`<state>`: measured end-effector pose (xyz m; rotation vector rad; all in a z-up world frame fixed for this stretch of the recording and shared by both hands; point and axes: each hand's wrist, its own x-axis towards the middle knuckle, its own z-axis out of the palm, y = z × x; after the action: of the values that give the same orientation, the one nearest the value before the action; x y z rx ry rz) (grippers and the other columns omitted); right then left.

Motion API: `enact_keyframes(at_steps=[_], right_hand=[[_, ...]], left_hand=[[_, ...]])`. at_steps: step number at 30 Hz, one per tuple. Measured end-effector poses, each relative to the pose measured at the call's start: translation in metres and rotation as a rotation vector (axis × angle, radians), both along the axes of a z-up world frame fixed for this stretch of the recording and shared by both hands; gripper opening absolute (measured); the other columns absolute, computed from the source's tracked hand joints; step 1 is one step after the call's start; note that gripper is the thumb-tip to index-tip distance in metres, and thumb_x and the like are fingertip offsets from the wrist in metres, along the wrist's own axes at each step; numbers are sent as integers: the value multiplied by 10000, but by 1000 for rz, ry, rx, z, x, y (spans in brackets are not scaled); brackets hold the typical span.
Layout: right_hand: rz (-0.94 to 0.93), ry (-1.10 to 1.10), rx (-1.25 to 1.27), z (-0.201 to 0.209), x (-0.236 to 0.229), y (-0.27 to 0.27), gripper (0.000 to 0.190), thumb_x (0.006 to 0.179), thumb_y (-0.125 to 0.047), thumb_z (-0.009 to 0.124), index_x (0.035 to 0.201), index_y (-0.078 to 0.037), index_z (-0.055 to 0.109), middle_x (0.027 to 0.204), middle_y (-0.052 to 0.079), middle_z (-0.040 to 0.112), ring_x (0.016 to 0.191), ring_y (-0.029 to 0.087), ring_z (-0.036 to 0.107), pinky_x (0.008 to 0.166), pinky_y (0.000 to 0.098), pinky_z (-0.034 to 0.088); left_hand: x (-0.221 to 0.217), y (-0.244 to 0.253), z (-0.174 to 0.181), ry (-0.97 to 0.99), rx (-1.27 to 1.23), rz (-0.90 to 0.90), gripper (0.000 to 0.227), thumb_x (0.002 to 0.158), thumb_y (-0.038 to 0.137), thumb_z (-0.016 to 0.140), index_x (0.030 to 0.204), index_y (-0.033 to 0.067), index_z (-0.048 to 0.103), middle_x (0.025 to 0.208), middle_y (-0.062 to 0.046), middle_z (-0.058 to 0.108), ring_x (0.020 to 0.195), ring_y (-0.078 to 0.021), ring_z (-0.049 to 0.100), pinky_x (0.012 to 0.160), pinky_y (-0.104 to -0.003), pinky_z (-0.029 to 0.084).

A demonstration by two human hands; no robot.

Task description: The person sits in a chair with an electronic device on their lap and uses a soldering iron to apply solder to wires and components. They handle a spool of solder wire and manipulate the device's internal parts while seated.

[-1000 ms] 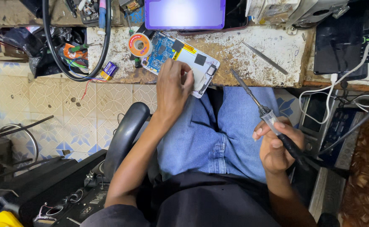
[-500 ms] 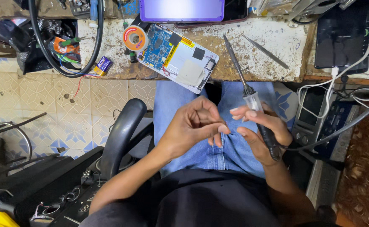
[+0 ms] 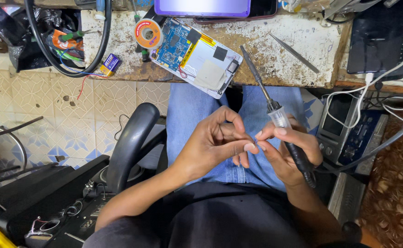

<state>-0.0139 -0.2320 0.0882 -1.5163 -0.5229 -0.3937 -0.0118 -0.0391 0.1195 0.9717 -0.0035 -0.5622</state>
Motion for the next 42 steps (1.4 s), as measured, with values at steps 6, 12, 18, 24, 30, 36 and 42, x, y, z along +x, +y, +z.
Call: enact_keyframes(at_steps=[6,12,18,24,30,36,42], right_hand=[[-22,-30,-28,-8,-3,-1,343,843,44,765,1101,94,545,809,235,678,697,258,628,645,326,530],[-44,-10,-23,-17,-6,-9,346,843,46,762,1099,102,536,817,244,680,711,249,648,654,321,555],[-25,-17,-30,-5,0,-8,332,882,31,731,1140,82,528,848,253,689,743,275,650,666,335,542],[57,1,-94,18,5,-3,402,811,40,793,1136,68,559,917,242,728,789,283,674,705,361,552],[78,-65,-151,19,8,0,319,794,77,790,1057,81,610,841,210,745,640,273,642,609,345,535],[65,-29,-125,24,4,5,239,818,69,768,1007,91,624,795,196,741,593,253,611,568,331,522],[29,40,-108,20,-1,2,274,836,62,760,1061,84,604,811,188,736,646,247,612,624,354,516]], left_hand=[[0,-1,4,-6,0,12,296,920,-30,725,1096,14,491,892,-207,748,655,-220,750,580,-262,612],[1,1,3,-38,41,67,266,936,-26,711,1084,18,494,896,-196,749,667,-190,748,599,-242,614],[0,4,3,-51,65,-14,260,932,-25,702,1074,21,488,881,-189,748,654,-181,738,589,-245,611],[1,5,10,-105,160,-33,244,935,-29,688,1069,36,495,880,-170,749,672,-173,741,611,-257,615],[1,7,20,-174,290,-53,223,929,-23,685,1029,58,503,870,-146,747,685,-181,749,629,-268,610],[3,10,29,-241,448,-92,214,934,7,688,1009,76,500,861,-120,750,700,-193,746,669,-300,589],[3,12,32,-294,541,-146,214,935,12,667,986,79,470,852,-138,749,654,-213,691,663,-332,562]])
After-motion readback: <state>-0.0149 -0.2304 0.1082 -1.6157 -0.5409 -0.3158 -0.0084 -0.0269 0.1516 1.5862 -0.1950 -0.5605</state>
